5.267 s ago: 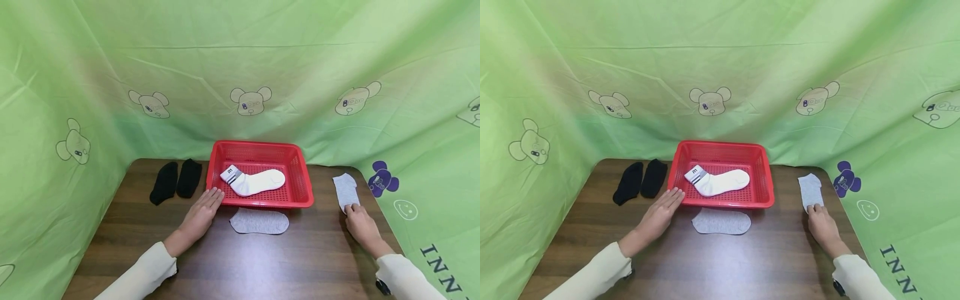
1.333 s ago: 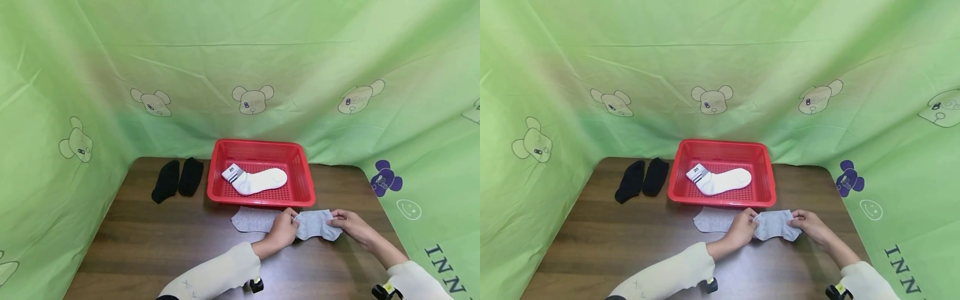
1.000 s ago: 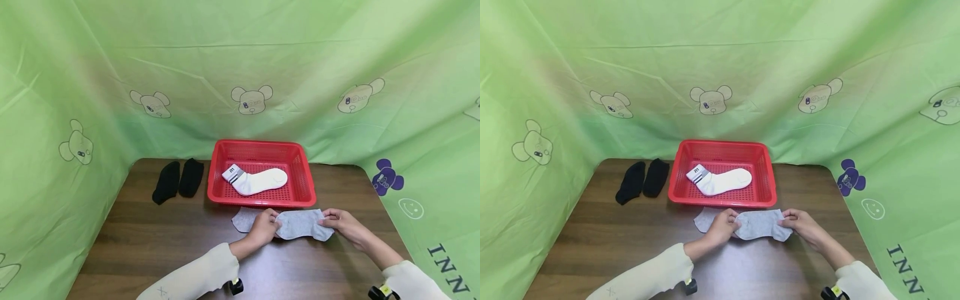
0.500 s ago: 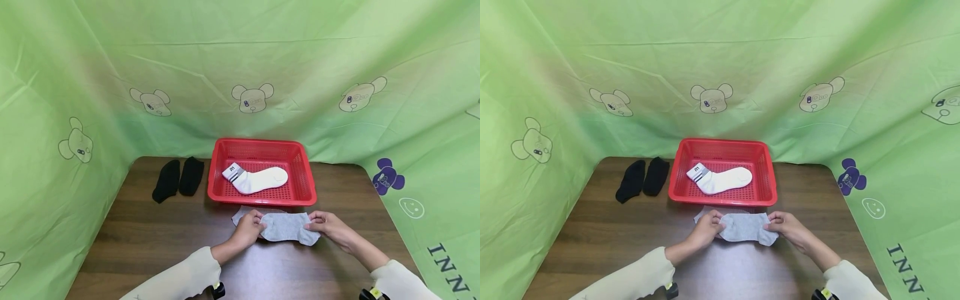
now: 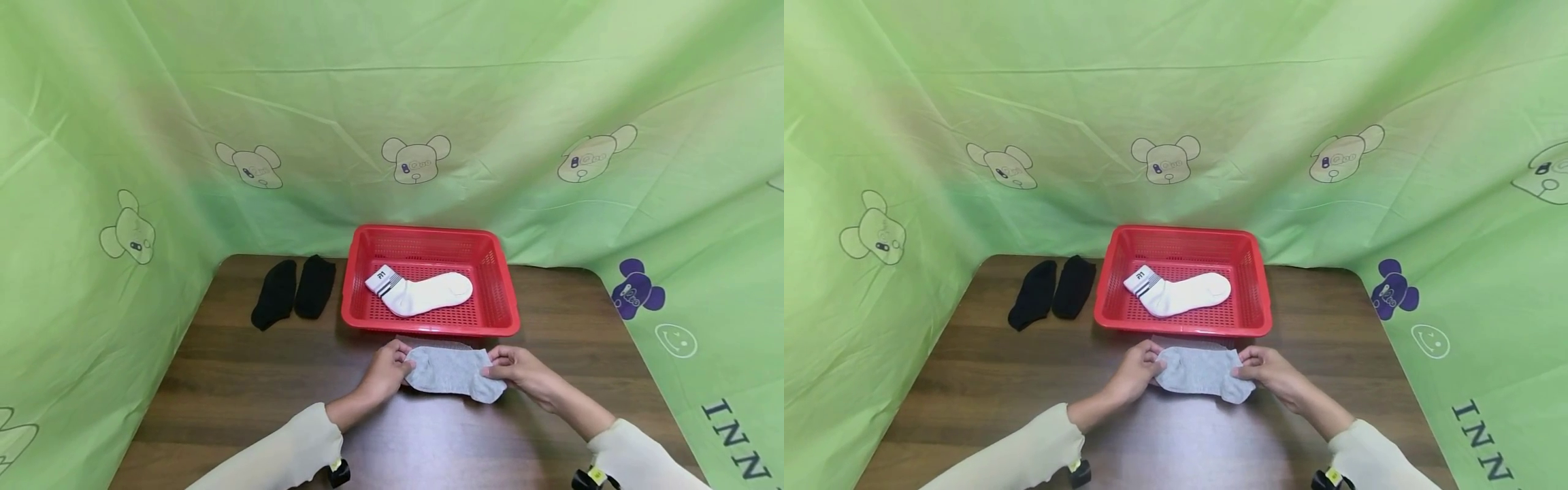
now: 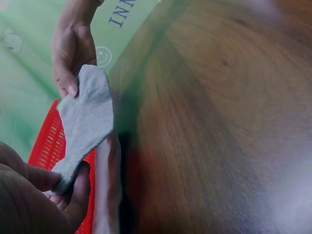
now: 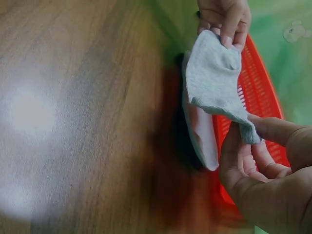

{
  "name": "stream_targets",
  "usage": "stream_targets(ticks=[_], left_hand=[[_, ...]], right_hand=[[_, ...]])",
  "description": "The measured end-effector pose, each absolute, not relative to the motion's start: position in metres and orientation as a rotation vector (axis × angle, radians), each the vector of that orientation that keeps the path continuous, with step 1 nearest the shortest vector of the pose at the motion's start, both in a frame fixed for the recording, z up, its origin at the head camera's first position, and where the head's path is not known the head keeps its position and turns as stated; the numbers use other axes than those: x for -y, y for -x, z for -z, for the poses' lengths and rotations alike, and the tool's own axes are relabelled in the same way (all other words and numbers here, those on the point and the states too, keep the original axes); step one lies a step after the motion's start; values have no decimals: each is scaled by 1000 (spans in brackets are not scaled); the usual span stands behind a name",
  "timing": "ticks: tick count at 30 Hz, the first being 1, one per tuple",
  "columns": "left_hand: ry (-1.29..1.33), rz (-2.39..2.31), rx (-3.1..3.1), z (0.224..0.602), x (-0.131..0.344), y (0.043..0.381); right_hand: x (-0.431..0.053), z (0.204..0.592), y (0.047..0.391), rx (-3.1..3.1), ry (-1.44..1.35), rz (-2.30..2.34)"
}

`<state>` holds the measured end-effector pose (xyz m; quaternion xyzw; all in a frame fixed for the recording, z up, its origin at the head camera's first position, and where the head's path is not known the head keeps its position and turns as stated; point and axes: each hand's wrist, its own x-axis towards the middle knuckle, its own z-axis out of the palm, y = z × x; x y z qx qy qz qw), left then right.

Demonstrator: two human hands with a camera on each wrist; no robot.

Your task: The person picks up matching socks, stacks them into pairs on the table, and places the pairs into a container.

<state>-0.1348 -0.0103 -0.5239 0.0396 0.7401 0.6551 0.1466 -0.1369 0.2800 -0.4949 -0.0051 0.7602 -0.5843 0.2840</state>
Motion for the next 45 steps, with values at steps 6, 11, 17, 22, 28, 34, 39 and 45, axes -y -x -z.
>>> stream_targets(ticks=[6, 11, 17, 22, 28, 34, 39, 45], left_hand=[[-108, -1864, -2131, 524, 23, 130], [-105, -1821, -2166, 523, 30, 125], [-102, -1739, -2193, 528, 36, 118], [-156, -1601, -2319, 535, 40, 114], [-272, -1397, -2514, 540, 43, 111], [-461, -1255, -2692, 543, 40, 106], [-606, -1112, -2852, 546, 36, 103], [-630, -1044, -2964, 552, 32, 101]], right_hand=[[-274, 498, 135, -2028, 27, 1555], [-266, 503, 130, -2041, 44, 1529], [-257, 512, 122, -2058, 102, 1521], [-254, 518, 117, -2130, 137, 1482], [-254, 525, 112, -2275, 239, 1398], [-253, 531, 108, -2481, 348, 1233], [-253, 534, 105, -2645, 408, 1078], [-253, 540, 103, -2743, 416, 1007]])
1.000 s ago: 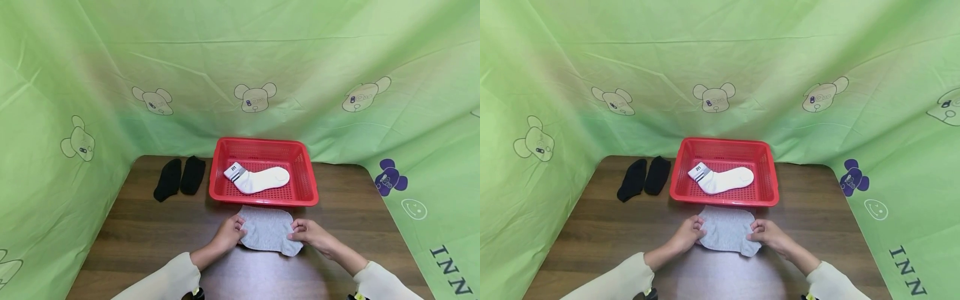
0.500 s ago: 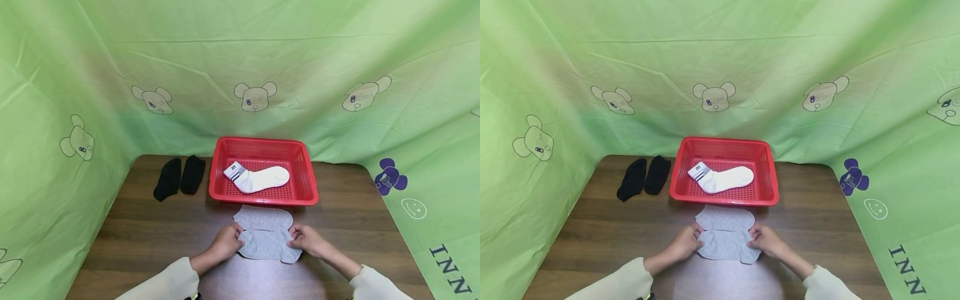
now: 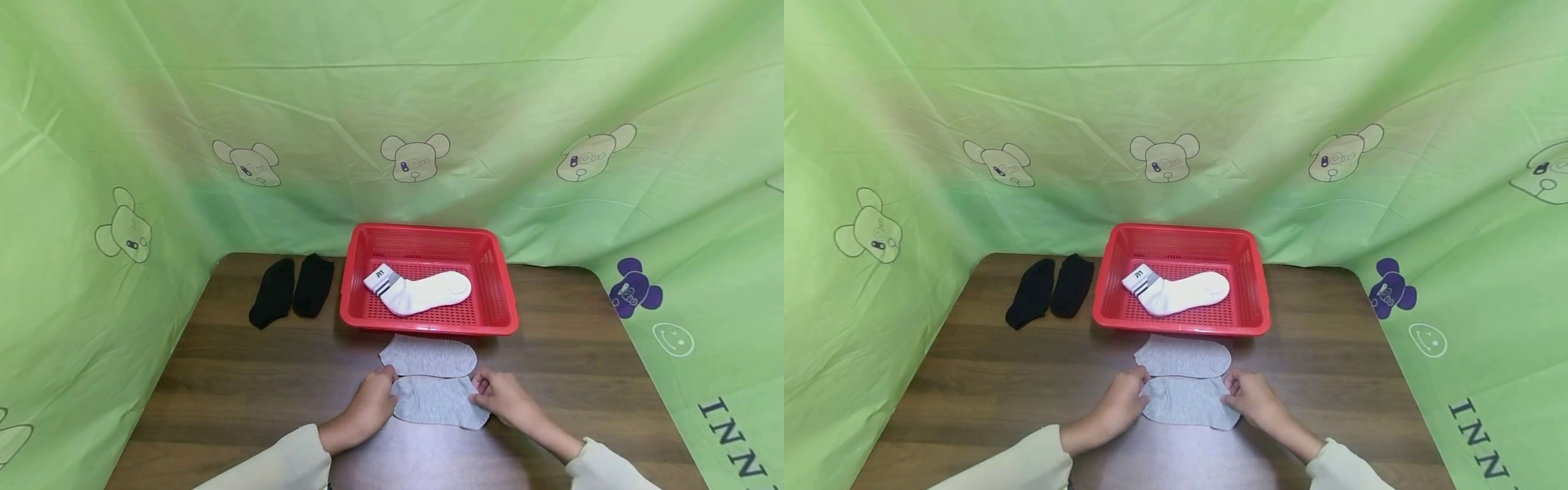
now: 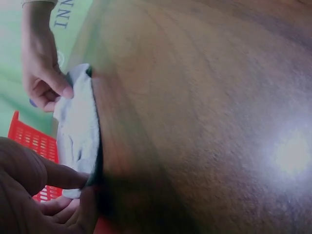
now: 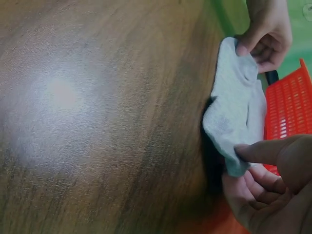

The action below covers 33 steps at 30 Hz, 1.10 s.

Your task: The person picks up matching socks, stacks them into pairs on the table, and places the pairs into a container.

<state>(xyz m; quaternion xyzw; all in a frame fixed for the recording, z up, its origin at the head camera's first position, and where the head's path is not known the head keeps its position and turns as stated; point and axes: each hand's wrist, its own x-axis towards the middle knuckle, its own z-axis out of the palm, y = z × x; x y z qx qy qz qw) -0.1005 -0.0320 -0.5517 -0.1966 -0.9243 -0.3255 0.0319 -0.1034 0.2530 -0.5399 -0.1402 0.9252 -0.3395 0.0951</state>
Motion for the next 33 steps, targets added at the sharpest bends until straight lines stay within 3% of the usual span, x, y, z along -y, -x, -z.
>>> stream_targets(ticks=[16, 28, 33], left_hand=[[744, 520, 2759, 554, 28, 98], [822, 1023, 2903, 535, 12, 97], [870, 1324, 2903, 520, 4, 95]], right_hand=[[-249, 542, 99, -2884, 462, 953], [-249, 539, 100, -2771, 271, 982], [-248, 523, 98, -2455, 155, 1270]])
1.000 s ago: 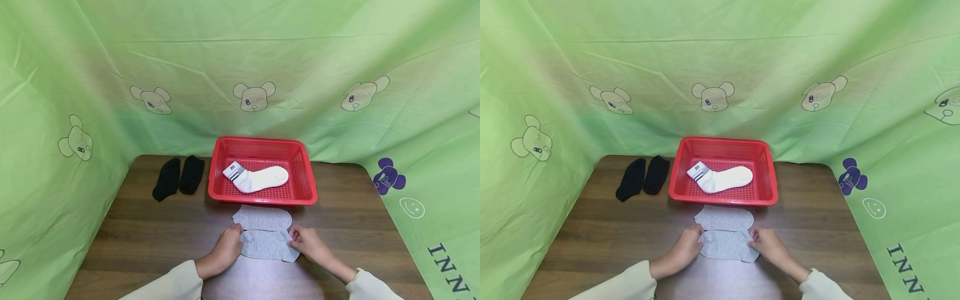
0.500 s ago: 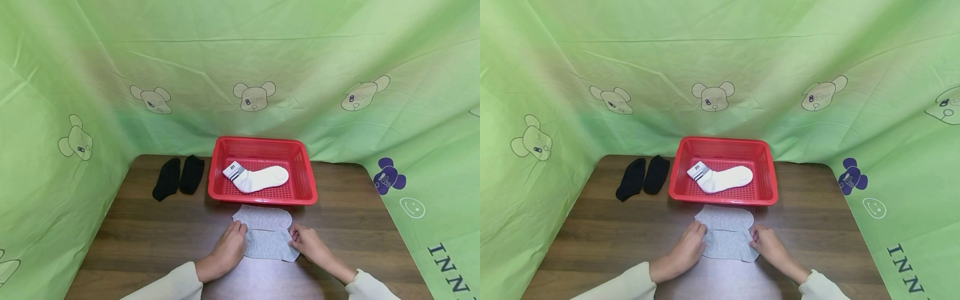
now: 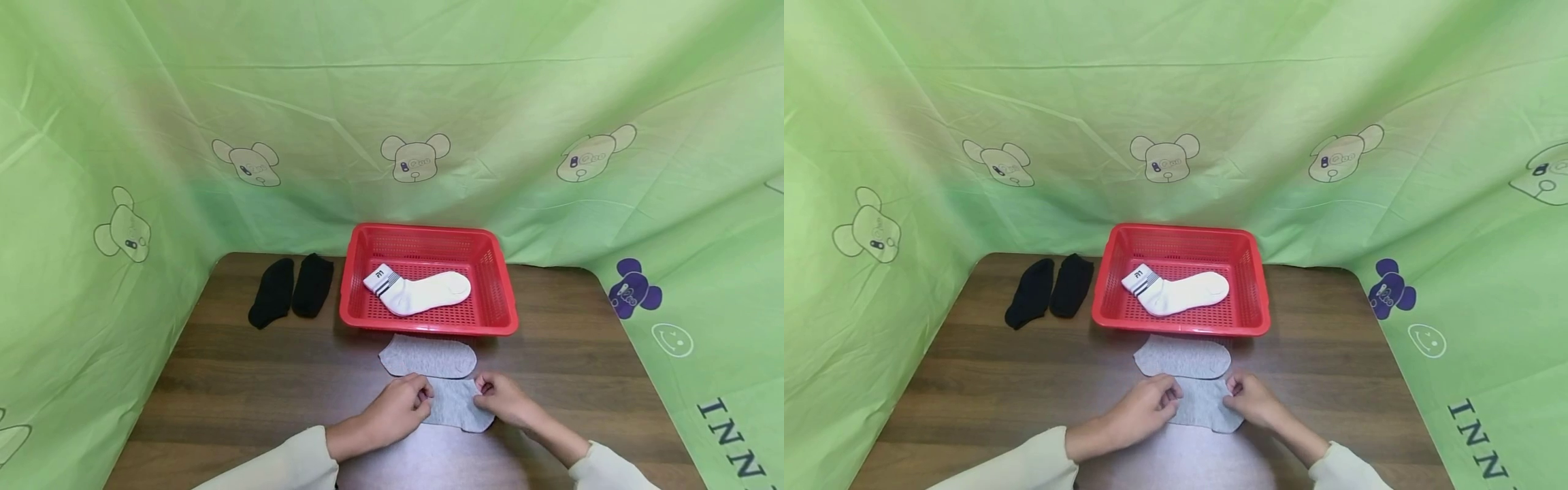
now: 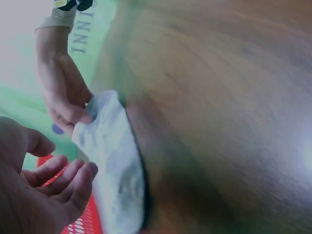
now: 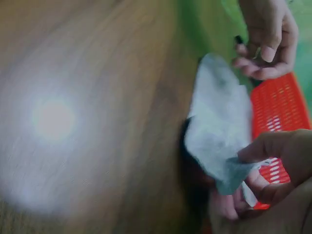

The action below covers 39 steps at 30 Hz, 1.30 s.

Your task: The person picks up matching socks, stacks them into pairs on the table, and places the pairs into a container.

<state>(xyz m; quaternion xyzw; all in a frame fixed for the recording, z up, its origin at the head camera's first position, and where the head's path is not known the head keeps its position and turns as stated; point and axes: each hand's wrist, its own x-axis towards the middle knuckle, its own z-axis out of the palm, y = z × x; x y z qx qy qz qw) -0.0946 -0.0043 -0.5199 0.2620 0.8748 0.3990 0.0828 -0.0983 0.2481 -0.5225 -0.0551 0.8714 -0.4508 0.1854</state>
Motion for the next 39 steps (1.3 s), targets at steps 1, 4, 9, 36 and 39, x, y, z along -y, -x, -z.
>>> stream_targets(ticks=[1, 4, 9, 36, 39], left_hand=[[-773, -1224, -2580, 516, 2, 94], [-706, -1339, -2486, 504, -3, 91], [-524, -1531, -2312, 479, -10, 85], [-698, -1338, -2320, 445, -3, 91], [-713, -1292, -2323, 441, 1, 93]], right_hand=[[-248, 517, 98, -2364, 124, 1345], [-246, 499, 96, -2092, 41, 1531], [-236, 471, 90, -1788, -31, 1725], [-228, 499, 85, -2413, 778, 1538], [-233, 508, 85, -2317, 856, 1436]])
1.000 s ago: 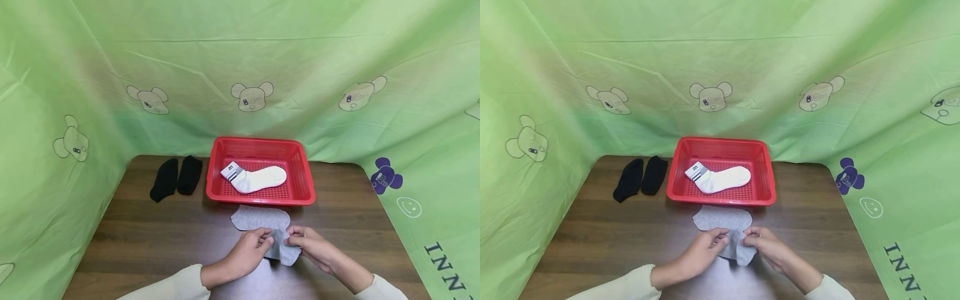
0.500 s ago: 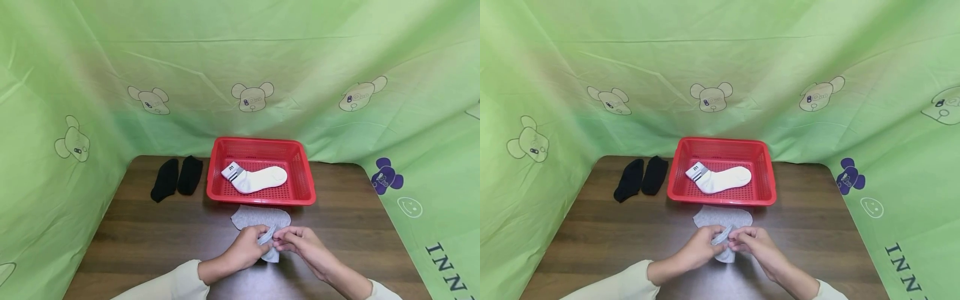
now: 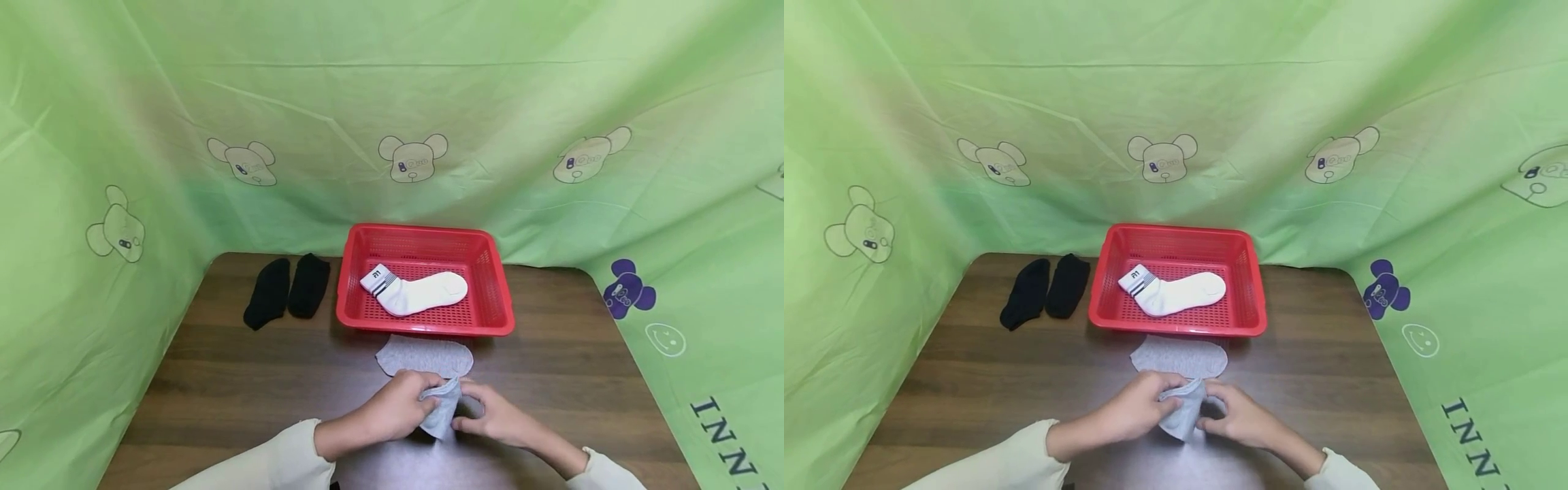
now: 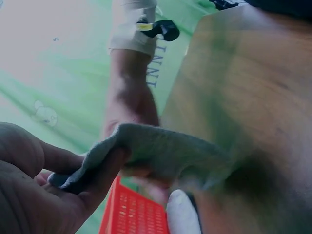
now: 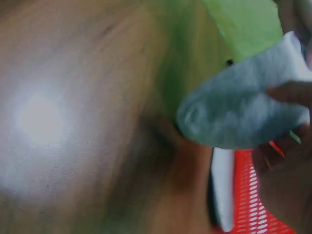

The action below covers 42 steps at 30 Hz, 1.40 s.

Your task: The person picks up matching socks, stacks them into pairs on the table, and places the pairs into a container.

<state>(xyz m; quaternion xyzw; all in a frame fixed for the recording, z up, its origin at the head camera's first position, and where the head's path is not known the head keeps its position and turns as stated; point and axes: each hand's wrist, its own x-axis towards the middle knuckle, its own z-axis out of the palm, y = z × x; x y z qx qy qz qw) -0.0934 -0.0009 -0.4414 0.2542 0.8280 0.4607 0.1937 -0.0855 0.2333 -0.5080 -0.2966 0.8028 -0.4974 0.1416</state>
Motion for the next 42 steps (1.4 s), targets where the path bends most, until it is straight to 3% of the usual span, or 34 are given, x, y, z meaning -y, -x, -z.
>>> stream_targets(ticks=[13, 26, 34, 42], left_hand=[[-522, -1531, -2333, 462, 33, 109], [-70, -1819, -2203, 518, 43, 123], [-63, -1633, -2492, 534, 43, 138], [-15, -1503, -2673, 540, 40, 148]], right_hand=[[-253, 520, 89, -1884, 617, 1655], [-259, 506, 110, -1987, -79, 1801], [-252, 515, 124, -2072, -387, 1855], [-245, 522, 138, -2151, -435, 1891]])
